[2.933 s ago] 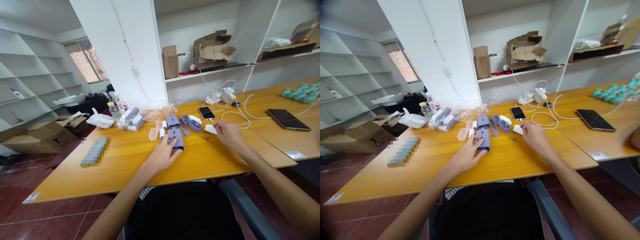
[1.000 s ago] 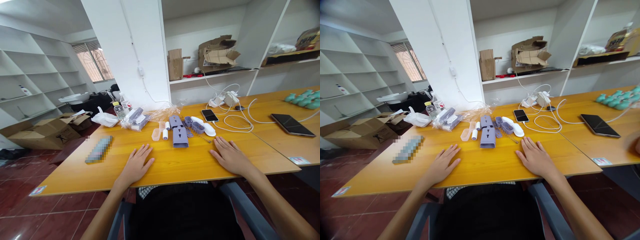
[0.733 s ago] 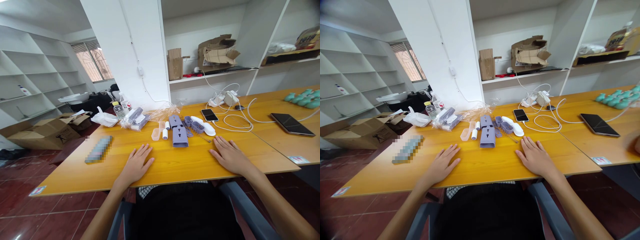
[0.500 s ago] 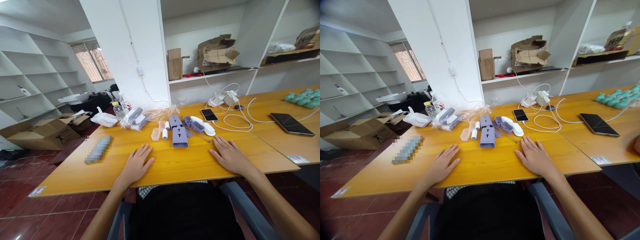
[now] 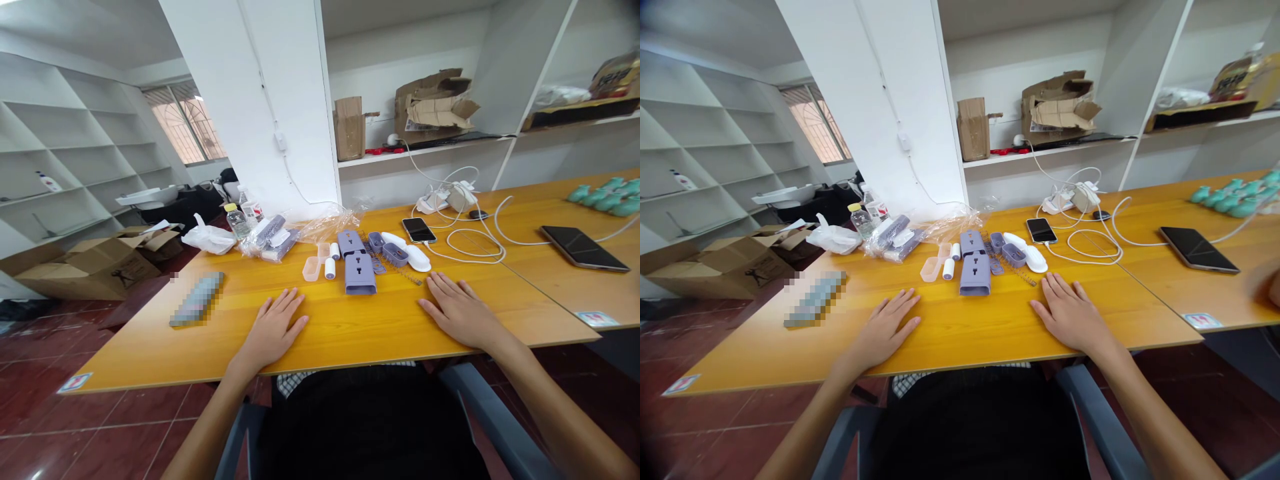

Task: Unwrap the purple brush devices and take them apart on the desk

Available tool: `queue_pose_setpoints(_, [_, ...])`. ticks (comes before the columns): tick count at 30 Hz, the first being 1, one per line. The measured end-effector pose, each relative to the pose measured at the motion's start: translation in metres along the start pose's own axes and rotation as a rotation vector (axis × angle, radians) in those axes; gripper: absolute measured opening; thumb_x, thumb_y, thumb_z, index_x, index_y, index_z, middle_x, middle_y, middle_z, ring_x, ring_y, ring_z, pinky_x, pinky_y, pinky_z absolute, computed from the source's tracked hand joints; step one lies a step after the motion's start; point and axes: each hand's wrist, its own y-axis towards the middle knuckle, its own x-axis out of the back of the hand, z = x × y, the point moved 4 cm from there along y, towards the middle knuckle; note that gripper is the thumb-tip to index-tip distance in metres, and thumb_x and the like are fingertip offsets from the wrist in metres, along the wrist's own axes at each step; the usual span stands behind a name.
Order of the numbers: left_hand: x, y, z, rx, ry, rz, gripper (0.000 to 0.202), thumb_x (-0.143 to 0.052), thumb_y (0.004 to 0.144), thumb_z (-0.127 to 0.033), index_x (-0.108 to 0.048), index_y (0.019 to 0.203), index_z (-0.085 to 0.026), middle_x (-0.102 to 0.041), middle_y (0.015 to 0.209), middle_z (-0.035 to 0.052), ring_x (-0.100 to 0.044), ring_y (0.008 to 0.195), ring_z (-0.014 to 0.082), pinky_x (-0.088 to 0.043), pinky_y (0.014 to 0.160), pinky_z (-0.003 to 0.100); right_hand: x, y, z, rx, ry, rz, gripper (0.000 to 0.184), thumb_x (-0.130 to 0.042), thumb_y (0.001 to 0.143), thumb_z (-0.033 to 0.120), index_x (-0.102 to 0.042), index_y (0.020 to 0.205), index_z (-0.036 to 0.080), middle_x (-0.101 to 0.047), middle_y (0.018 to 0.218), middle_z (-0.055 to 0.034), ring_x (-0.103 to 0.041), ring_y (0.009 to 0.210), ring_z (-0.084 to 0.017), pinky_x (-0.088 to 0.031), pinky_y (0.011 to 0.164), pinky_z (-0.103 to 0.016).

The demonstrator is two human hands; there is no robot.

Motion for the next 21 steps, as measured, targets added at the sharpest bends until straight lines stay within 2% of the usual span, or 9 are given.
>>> queue_pose_setpoints(4, [-0.0024, 0.0001, 0.0024, -0.013, -0.01, -0.029, 0.061, -0.039, 0.11, -0.055, -0.05, 0.162, -0.025, -0.041, 0.173, 0.0087, -0.034, 0.163, 0.0307, -0.026, 0.133, 0.059, -0.0008, -0.0001, -0.0005, 0.009, 0.001, -0.01, 0.077, -0.024, 0.107, 0.057, -0.048, 0.161, 0.007, -0.043, 0.171, -0.0201, -0.035, 0.162, -0.036, -0.029, 0.131, -0.062])
queue_pose_setpoints(8, [-0.0047, 0.0002, 0.0044, -0.022, -0.015, -0.057, 0.06, -0.039, 0.11, -0.056, -0.051, 0.161, -0.026, -0.043, 0.172, 0.0082, -0.036, 0.163, 0.0308, -0.027, 0.133, 0.058, -0.0025, -0.0001, -0.0016, 0.016, 0.011, -0.035, 0.074, -0.025, 0.107, 0.057, -0.048, 0.162, 0.012, -0.046, 0.17, -0.0183, -0.036, 0.162, -0.036, -0.029, 0.131, -0.062])
queue_pose_setpoints(16, [-0.0015, 0.0006, 0.0017, -0.003, -0.012, -0.013, 0.062, -0.038, 0.11, -0.055, -0.049, 0.162, -0.024, -0.04, 0.173, 0.009, -0.034, 0.164, 0.0308, -0.026, 0.133, 0.06, -0.0019, 0.0004, -0.0023, 0.005, 0.009, -0.018, 0.075, -0.026, 0.108, 0.058, -0.049, 0.161, 0.012, -0.042, 0.172, -0.0181, -0.035, 0.162, -0.034, -0.029, 0.131, -0.061])
queue_pose_setpoints(21, [-0.0016, 0.0006, 0.0016, -0.007, -0.004, -0.013, 0.062, -0.038, 0.11, -0.054, -0.049, 0.162, -0.022, -0.04, 0.173, 0.0095, -0.034, 0.164, 0.0312, -0.027, 0.133, 0.061, 0.0017, -0.0005, -0.0014, 0.047, 0.009, -0.035, 0.069, -0.027, 0.109, 0.058, -0.054, 0.158, 0.018, -0.044, 0.171, -0.0156, -0.037, 0.161, -0.034, -0.032, 0.129, -0.063])
